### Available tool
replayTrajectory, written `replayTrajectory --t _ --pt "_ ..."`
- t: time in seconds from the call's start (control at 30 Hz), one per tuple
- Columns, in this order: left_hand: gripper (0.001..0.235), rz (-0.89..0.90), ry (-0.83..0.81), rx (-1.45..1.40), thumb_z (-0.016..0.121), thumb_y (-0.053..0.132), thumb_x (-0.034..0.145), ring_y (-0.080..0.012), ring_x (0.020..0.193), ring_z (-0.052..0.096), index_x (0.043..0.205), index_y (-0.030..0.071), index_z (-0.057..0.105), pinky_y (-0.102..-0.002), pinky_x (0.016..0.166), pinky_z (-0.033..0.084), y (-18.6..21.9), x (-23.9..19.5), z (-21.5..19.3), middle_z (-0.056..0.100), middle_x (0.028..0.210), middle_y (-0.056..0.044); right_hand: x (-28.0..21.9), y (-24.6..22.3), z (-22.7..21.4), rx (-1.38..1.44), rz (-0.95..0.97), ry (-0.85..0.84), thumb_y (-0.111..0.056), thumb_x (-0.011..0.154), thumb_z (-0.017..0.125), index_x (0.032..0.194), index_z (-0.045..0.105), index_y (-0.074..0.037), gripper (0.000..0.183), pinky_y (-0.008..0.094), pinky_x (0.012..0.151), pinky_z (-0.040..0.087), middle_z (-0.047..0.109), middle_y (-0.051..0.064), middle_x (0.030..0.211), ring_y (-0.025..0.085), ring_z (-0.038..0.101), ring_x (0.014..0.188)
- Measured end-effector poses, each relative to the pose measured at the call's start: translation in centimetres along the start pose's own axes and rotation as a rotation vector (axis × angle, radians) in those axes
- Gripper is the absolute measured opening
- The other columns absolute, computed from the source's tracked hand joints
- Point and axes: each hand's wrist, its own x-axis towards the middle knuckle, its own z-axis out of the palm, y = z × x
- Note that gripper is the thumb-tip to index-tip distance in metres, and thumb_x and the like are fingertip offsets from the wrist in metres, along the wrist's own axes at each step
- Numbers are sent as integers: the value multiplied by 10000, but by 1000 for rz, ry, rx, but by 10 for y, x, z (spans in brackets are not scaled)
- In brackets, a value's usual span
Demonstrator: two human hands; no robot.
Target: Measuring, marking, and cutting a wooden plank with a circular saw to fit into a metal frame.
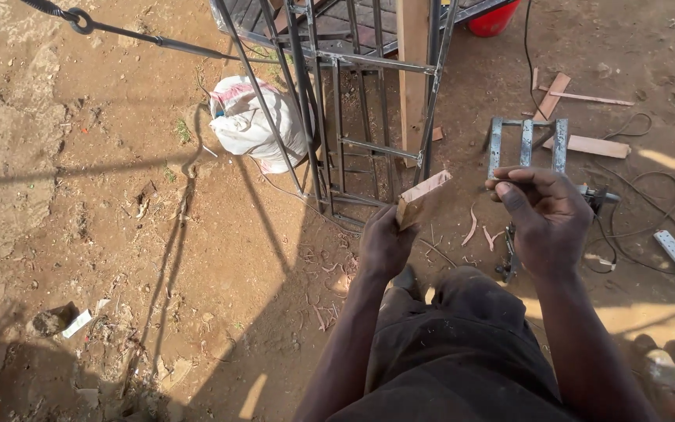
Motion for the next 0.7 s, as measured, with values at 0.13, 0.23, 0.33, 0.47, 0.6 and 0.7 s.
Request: replayTrajectory --t 0.13,0.23,0.33,0.47,0.6,0.7 --pt "120 -201 168 -72 727 174 865 -245 762 571 878 67 674 -410 599 431 -37 14 -19 652 905 -49 14 35 -16 -44 188 42 116 1023 641 1146 612 80 131 297 860 623 693 242 1120 273 731 973" --pt "205 -336 295 -92 727 167 872 -257 829 648 1005 12 707 -407 617 514 -62 37 -30 700 1012 -83 35 62 -29 -89 298 30 104 1046 631 1161 615 63 123 288 865 623 693 224 1135 256 725 984" --pt "342 -538 407 -138 749 178 882 -301 982 726 1166 -12 726 -443 722 645 -69 62 -51 738 1142 -140 64 87 -40 -158 362 -23 82 1079 630 1159 635 49 87 281 845 617 690 189 1101 232 717 983" --pt "314 -694 579 -92 769 299 863 -265 915 754 1054 52 740 -437 616 603 -115 94 -65 778 1009 -115 103 151 -41 -142 444 -81 56 1079 649 1177 656 12 107 246 828 604 697 146 1105 180 699 956" --pt "302 -659 643 -82 789 249 874 -229 924 689 1092 44 757 -444 652 550 -152 127 -74 769 1005 -89 147 204 -31 -229 490 -192 25 1089 671 1172 666 24 83 224 821 558 697 135 1066 150 656 931" --pt "271 -537 735 -116 793 198 874 -197 980 707 1104 57 763 -403 725 615 -186 152 -79 780 1030 -78 173 255 -23 -329 433 -229 -3 1119 716 1218 699 -14 101 221 805 512 695 83 1081 108 629 944"
